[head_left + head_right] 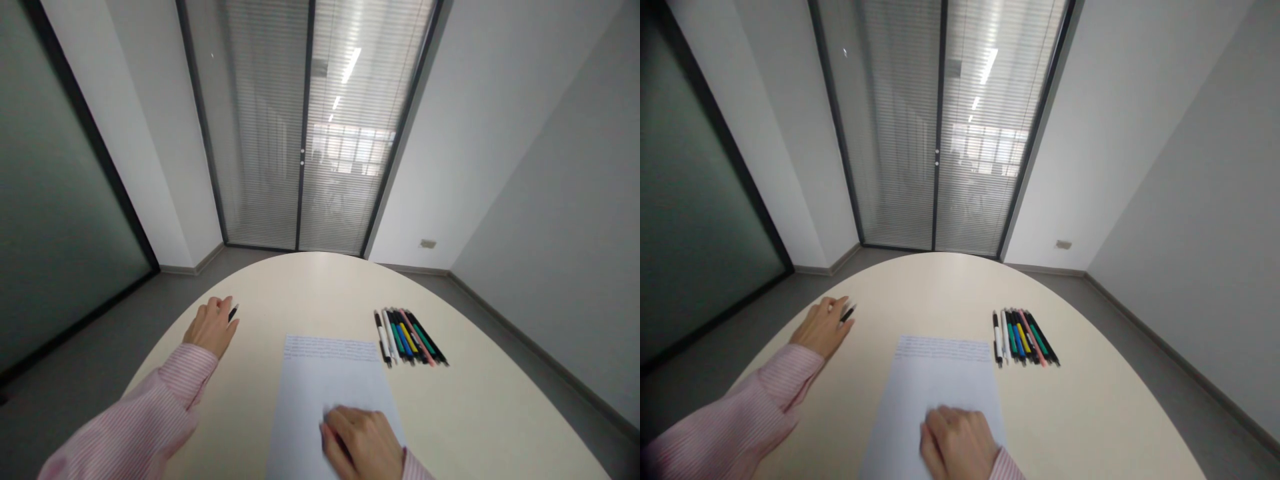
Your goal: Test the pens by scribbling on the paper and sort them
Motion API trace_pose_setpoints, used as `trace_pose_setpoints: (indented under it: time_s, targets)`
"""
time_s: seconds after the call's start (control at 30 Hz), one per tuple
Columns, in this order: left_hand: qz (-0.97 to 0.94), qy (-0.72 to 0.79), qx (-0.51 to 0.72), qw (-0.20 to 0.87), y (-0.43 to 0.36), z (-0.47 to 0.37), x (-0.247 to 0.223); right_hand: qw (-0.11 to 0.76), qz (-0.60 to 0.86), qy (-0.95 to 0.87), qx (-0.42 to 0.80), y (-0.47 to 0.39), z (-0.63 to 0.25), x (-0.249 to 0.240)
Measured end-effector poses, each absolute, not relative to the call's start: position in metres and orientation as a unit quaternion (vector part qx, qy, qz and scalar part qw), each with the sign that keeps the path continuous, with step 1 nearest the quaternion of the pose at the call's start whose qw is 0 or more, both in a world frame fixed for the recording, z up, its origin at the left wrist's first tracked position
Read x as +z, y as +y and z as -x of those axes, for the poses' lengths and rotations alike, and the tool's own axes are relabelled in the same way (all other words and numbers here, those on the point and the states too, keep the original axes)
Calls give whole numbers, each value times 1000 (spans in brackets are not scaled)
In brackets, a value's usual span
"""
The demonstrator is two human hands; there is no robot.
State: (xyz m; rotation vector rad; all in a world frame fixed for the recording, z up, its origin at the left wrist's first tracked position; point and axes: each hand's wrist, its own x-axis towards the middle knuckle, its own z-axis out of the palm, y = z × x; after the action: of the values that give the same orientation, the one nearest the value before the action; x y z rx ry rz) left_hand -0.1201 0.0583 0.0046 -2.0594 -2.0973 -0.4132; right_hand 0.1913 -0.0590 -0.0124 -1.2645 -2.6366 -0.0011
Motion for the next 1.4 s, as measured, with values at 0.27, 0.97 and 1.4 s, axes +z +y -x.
trace_pose_setpoints:
  time_s: [0.27, 0.97, 1.4]
  targets:
    - [691, -701, -173, 23, 55, 116, 6, 122, 419, -900, -13, -54, -195, -24]
    - [459, -447, -422, -641, -1, 15, 11, 471, 500, -594, 419, -37, -213, -11]
    - [577, -468, -374, -555, -10, 16, -1, 484, 487, -554, 471, -37, -213, -4]
